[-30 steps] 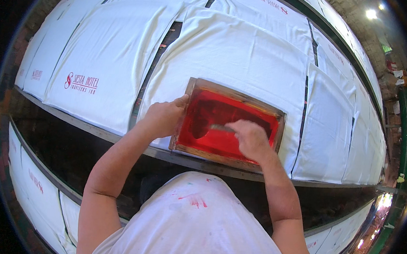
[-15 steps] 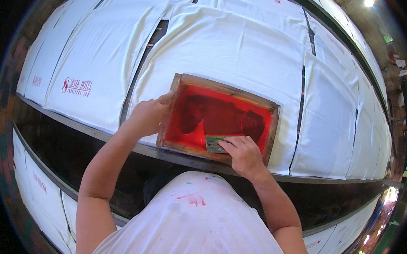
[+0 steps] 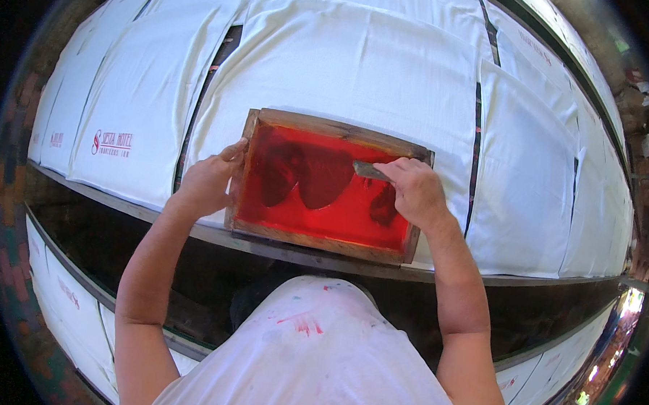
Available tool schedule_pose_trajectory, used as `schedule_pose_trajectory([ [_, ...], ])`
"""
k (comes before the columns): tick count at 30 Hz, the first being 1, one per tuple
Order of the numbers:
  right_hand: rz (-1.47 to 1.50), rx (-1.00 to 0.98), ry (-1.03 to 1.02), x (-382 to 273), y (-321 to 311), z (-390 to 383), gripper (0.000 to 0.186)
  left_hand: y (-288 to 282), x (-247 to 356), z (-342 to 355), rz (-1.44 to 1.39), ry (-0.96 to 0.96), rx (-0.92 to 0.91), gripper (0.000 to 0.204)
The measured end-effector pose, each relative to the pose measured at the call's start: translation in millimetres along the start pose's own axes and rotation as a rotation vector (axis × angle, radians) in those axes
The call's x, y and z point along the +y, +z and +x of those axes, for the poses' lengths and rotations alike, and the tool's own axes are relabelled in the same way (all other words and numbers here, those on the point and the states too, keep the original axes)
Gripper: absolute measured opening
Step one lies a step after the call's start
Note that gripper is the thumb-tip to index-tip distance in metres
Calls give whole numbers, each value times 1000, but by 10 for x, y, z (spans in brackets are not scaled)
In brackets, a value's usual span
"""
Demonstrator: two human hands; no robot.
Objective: The person repeatedly applies red ink to a screen-printing frame using a squeegee, spreading it evenly across the mesh. The person then lifts the frame to press the ink onto a white t-shirt below, repeating the process multiple times.
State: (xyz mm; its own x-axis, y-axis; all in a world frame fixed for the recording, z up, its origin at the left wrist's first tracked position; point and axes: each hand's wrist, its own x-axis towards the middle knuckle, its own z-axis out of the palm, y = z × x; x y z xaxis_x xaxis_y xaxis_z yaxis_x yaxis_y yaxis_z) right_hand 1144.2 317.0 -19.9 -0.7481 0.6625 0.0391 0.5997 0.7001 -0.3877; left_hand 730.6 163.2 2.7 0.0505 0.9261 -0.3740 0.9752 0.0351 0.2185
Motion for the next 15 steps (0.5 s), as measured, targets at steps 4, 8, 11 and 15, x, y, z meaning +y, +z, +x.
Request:
schedule_pose_trajectory([
  [4,-13,29,-84,-234,135,-327,43,0,-22,32,-30,-36,-79,103],
  [8,54,41,-45,-589,156,-680,47,-9,-10,37,-54,-35,-48,104],
  [11,50,49,-22,-767,199,-837,47,-25,-42,27,-119,-22,-55,104],
  [15,57,33,-12,-844,234,-868,45,-25,-126,-43,-210,-16,-42,107],
])
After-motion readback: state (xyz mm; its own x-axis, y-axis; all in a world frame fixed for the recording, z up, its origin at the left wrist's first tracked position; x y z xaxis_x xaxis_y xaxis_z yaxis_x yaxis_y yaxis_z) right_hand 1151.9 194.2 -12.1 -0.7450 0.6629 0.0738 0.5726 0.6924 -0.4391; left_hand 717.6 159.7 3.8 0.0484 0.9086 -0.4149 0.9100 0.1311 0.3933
